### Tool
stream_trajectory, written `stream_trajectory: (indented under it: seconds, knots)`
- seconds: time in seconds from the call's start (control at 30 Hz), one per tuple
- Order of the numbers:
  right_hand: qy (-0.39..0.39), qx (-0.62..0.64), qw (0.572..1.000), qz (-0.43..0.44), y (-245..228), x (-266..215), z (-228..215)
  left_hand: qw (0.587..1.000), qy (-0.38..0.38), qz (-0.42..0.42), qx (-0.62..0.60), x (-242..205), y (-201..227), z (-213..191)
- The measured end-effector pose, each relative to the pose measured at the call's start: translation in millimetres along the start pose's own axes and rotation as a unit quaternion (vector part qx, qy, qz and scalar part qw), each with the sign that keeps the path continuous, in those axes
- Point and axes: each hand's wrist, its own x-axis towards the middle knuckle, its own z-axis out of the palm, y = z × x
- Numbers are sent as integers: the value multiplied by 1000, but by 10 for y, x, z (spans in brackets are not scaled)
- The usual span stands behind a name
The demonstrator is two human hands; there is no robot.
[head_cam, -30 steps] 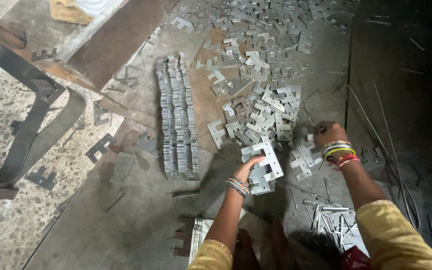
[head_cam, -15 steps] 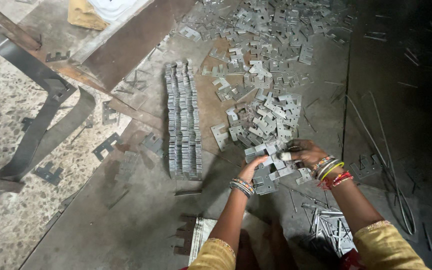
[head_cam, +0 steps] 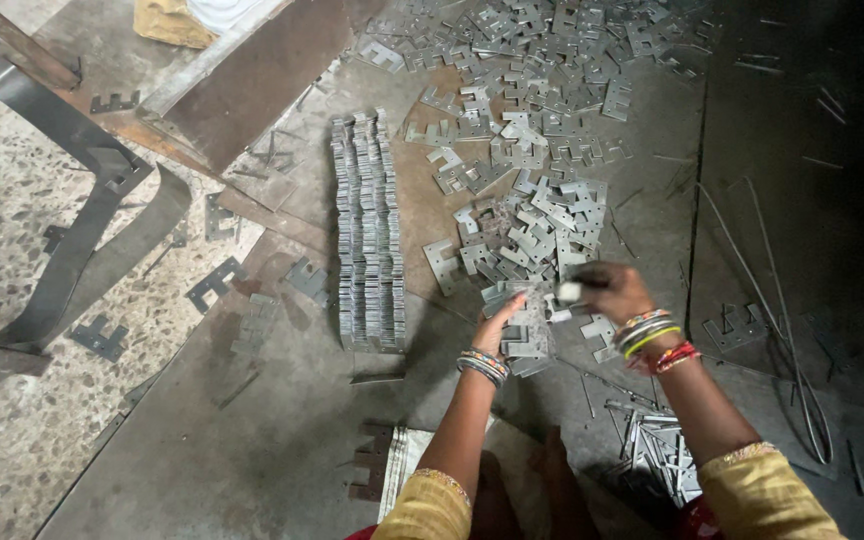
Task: The person sits on the floor and repeatedly picks up small metal brackets from a scattered pile, aligns them, and stacks them into neat rows. The person handles the brackets by hand, organizing them into multiple columns on the floor.
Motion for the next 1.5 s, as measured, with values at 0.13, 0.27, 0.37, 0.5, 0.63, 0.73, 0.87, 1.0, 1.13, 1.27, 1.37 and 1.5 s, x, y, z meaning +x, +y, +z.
stream_trajectory:
  seconds: [0.13,0.27,0.37,0.5,0.63,0.73,0.87,1.0,1.13,1.27,1.37,1.5]
  knots:
    - [157,-324,933,12,302,57,-332,989,-92,-85,-76,-131,131,93]
    - [143,-456,874,92,750,74,-320,974,-103,-139,-144,-176,160,208]
    - [167,-494,850,74,993,143,-255,971,-101,-161,-145,-208,201,246]
    - [171,-438,874,122,1157,309,-457,982,-75,-117,-129,-264,258,299]
    - [170,-402,886,155,1191,370,-587,990,-63,-103,-67,-281,283,283]
    - [126,-328,926,141,989,266,-656,987,-104,-109,-61,-197,179,187]
    - [16,-407,912,40,283,241,-639,995,-42,-73,61,20,-74,-83]
    - [-74,-545,755,-358,-395,139,-335,954,125,-88,258,217,-281,-290]
    - [-28,-385,832,-398,-664,-72,-111,983,-49,-158,80,176,-339,-325]
    - [21,-537,837,107,-304,-284,22,967,-154,-202,1,35,-227,-198]
    - [58,-517,840,154,246,-288,117,953,-186,-233,-47,-60,-140,-72]
    - [146,-417,892,93,992,-194,64,948,-198,-238,-79,-157,-101,43]
